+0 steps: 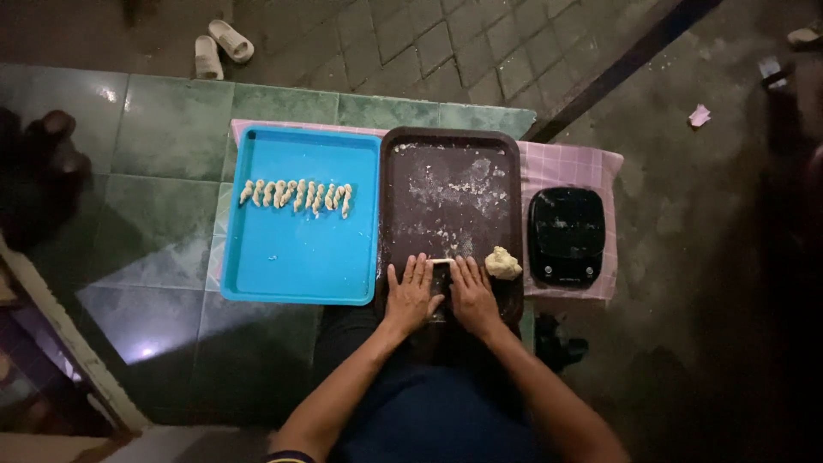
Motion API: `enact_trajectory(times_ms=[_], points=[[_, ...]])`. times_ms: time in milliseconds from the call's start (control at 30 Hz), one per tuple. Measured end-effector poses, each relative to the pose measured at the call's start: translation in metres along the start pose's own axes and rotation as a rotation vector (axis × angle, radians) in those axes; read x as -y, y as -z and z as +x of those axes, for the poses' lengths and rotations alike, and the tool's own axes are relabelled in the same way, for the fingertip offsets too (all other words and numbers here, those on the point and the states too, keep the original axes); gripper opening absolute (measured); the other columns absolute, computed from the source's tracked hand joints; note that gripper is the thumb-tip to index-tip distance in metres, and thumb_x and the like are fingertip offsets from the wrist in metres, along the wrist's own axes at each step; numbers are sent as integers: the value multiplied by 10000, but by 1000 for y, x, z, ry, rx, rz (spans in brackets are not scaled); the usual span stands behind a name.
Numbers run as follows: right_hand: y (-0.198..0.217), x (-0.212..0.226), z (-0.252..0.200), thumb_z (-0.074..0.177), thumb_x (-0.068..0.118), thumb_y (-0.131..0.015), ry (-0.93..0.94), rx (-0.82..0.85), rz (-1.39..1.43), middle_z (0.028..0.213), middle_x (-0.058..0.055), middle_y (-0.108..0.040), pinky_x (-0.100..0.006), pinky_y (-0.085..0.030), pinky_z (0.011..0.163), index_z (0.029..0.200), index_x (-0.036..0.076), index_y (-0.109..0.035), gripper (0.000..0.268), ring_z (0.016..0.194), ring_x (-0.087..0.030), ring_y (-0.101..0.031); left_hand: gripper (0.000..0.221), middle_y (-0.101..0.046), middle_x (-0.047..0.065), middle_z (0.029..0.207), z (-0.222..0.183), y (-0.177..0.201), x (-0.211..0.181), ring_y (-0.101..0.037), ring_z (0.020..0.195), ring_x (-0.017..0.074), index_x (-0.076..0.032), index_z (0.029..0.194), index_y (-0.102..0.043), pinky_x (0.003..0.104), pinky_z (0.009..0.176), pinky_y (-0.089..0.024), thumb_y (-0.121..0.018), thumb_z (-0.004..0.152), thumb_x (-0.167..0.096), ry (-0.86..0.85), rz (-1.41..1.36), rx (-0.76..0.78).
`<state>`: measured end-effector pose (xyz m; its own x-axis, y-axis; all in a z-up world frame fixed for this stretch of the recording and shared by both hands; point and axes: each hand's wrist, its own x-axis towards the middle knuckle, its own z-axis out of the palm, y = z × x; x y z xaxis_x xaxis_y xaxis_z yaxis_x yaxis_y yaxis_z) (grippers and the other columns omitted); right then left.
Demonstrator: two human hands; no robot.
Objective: Rolling small pieces of dough into thin strips and twisting them into shapes on a production tray.
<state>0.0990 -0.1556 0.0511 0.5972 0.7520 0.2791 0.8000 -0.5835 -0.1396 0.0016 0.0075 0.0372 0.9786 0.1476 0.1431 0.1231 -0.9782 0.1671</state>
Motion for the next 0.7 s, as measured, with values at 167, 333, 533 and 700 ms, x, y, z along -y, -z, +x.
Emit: enact_trajectory(times_ms=[167, 333, 533, 700], points=[[-1, -1, 0, 908, 234, -669, -1, -113, 34, 1487, -191, -560, -528, -436, 1076, 1448, 54, -567, 578, 1372, -416, -517, 910, -365, 212, 1629, -4, 13, -1, -358, 1488, 394, -54, 1536, -425, 754, 1092, -291, -688, 825, -556, -37, -18, -49], [-3, 12, 21, 920, 278, -627, -15, -103, 16, 1519, -192, -526, -573, -412, 1068, 1456, 52, -558, 586, 1384, -416, -494, 879, -388, 210, 1615, 15, 7, -7, -379, 1480, 373, -59, 1536, -435, 747, 1095, -298, -706, 766, -385, -53, -19, -36], [10, 19, -3, 934, 437, -533, 19, 161, -54, 1631, -173, -385, -654, -254, 1153, 1535, 68, -442, 712, 1492, -388, -355, 1029, -381, 204, 1615, -2, -4, -13, -368, 1482, 376, -60, 1583, -359, 765, 1102, -254, -696, 628, -248, -103, -93, 73], [-2, 15, 4, 922, 492, -540, -14, 232, -83, 1629, -167, -385, -685, -278, 1130, 1554, 79, -416, 766, 1500, -383, -338, 1062, -348, 212, 1630, 8, 3, -9, -326, 1500, 384, -47, 1579, -356, 769, 1111, -246, -748, 612, -249, -92, -86, 182]])
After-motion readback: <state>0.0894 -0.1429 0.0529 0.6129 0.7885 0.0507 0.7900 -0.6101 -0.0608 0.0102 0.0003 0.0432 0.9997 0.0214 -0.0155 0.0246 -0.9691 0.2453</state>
